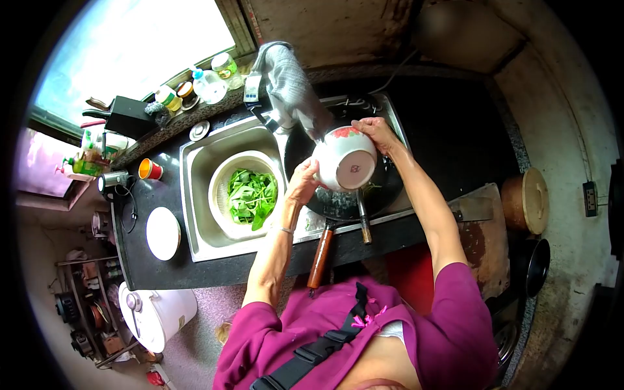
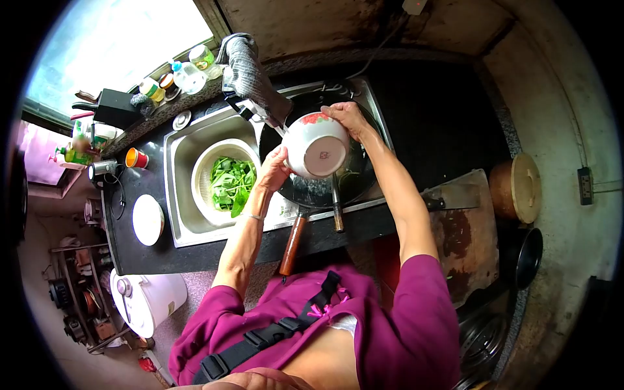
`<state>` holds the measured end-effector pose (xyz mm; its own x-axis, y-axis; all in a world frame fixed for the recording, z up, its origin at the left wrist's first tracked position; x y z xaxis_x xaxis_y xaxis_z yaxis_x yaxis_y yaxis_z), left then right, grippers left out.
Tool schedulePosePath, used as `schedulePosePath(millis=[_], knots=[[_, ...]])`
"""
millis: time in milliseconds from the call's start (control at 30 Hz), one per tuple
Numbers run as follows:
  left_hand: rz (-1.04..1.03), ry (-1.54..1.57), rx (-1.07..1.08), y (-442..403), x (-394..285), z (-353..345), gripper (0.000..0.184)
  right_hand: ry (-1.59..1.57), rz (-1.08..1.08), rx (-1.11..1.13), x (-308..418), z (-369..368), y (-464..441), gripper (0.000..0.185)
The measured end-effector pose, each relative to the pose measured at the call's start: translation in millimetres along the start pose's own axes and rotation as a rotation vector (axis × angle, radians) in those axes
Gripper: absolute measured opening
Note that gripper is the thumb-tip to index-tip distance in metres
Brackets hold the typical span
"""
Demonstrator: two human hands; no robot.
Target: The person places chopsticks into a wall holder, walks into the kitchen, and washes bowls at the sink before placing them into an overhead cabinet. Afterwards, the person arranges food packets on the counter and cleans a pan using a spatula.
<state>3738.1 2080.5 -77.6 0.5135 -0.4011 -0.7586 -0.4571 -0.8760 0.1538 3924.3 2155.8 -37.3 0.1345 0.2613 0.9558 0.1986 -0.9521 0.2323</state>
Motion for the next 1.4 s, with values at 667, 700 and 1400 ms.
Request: schedulePosePath(millis=[667,700,1400], knots=[[-0.140,-0.042,-0.254,30,-26,-34,0.024,0.873,0.824,-0.242,39,-100,54,0.025],[-0.121,-0.014,-0.232,30,-22,-32,0.026,0.884,0.799,-0.257,36,-90,38,0.026],[-0.274,0.427,-0.335,21,-8,-10,0.021,0.392,0.621,-0.591,-21,-125,133,0.034]])
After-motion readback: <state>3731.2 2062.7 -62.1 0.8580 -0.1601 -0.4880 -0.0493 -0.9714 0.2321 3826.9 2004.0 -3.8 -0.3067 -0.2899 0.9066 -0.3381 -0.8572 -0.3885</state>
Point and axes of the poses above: each hand's wrist, its own y-axis away from the middle knuckle, its own z-axis out of the back of the hand, x = y × z, the point moved 7 cm from there along -y, towards the middle knuckle, and after that the axes turned 4 degrees about -y, right-handed, at the moved point
